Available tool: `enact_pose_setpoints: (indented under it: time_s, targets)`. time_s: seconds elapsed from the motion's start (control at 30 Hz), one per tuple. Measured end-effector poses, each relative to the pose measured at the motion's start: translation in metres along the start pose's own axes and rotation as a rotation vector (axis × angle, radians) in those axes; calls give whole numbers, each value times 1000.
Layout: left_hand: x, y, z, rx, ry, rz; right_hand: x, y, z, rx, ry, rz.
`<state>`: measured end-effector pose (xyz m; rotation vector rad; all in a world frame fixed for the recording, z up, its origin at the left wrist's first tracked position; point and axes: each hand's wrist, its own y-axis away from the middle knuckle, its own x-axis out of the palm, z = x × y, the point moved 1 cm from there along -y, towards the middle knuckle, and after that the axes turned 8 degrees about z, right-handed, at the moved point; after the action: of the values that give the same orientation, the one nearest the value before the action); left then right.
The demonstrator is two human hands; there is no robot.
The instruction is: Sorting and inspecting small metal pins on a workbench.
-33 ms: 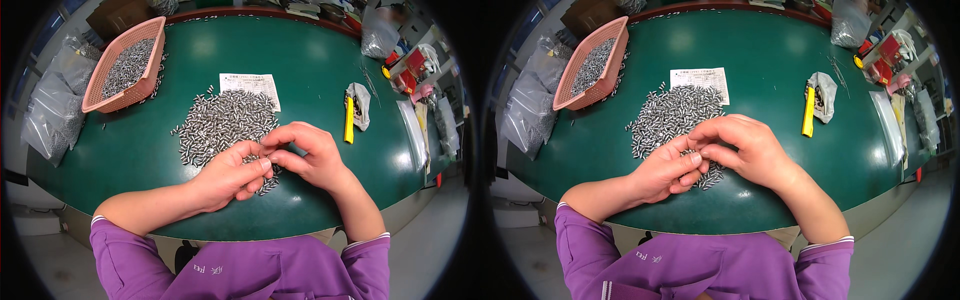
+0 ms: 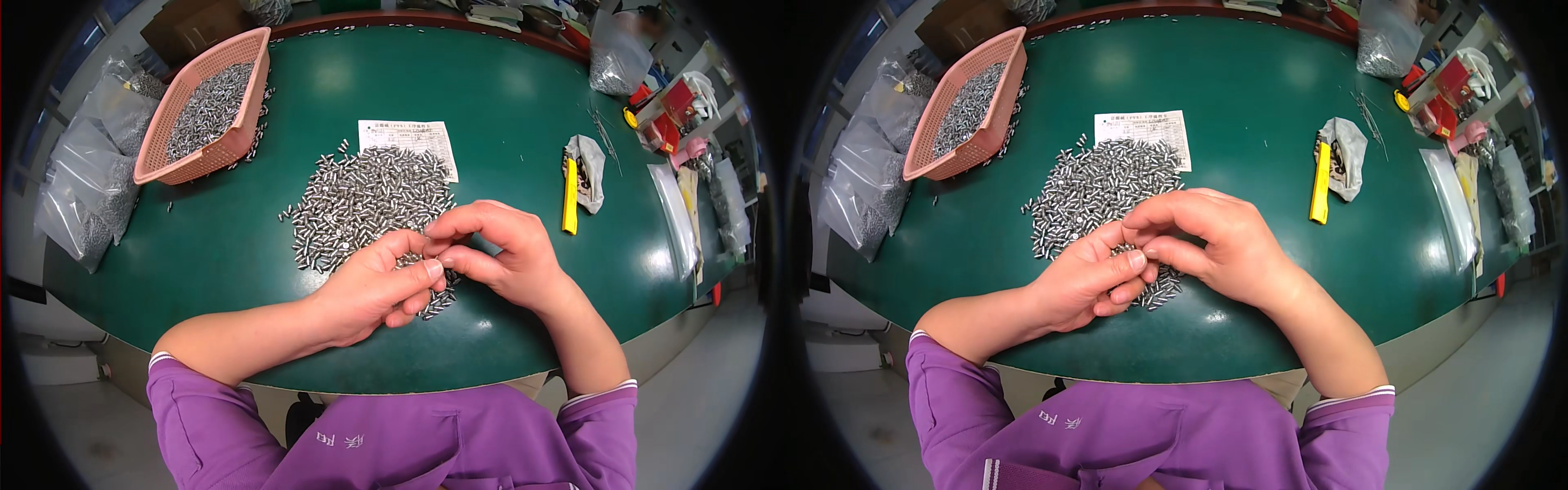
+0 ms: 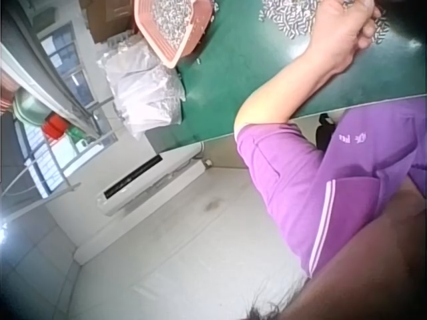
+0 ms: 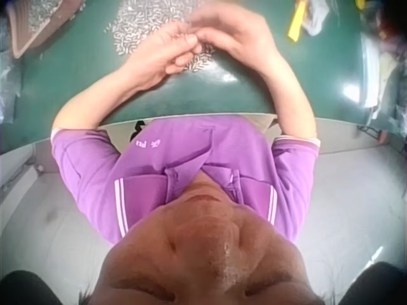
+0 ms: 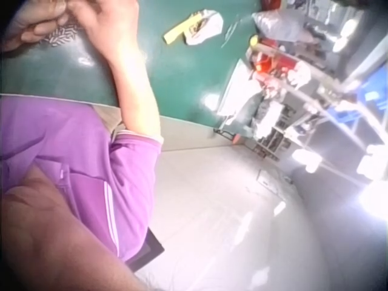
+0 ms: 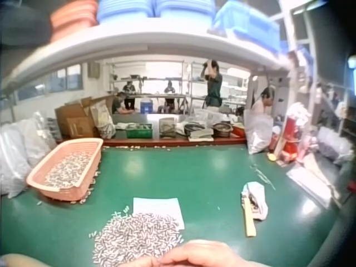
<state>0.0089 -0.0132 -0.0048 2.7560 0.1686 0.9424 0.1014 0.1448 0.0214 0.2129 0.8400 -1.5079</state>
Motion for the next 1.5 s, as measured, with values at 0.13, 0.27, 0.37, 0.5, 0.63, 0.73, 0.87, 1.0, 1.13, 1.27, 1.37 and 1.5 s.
enact_pose_setpoints:
  time_s: [0.13,0.27,0.37,0.5,0.63,0.73,0.87,1.0,1.13,1.27,1.37,1.5]
  targets:
    - [0,1,0,5,23,3,3,0,-2,110,-200,-80]
    - [1,1,-3,-17,40,-16,-9,0,-16,165,276,-184]
    - [-2,3,-3,-26,54,-4,-11,4,-28,184,380,-103]
    - [-2,3,-3,-12,60,9,-7,6,-30,237,457,-55]
    - [-1,3,-2,6,66,2,-9,8,-29,289,513,-48]
    - [-2,2,-2,10,58,7,-8,8,-29,331,549,-1]
    - [0,1,-2,22,40,-27,-5,5,-27,255,396,-41]
    - [1,1,-2,49,61,-42,3,2,-12,216,-106,-75]
    - [1,0,-1,60,56,-38,6,2,-10,76,-188,17]
    - [0,1,-2,68,54,-13,5,1,-10,92,-145,14]
    - [0,2,-4,53,62,-21,-1,0,-18,220,117,-133]
    - [3,4,-6,32,33,-37,-7,4,-33,197,401,-124]
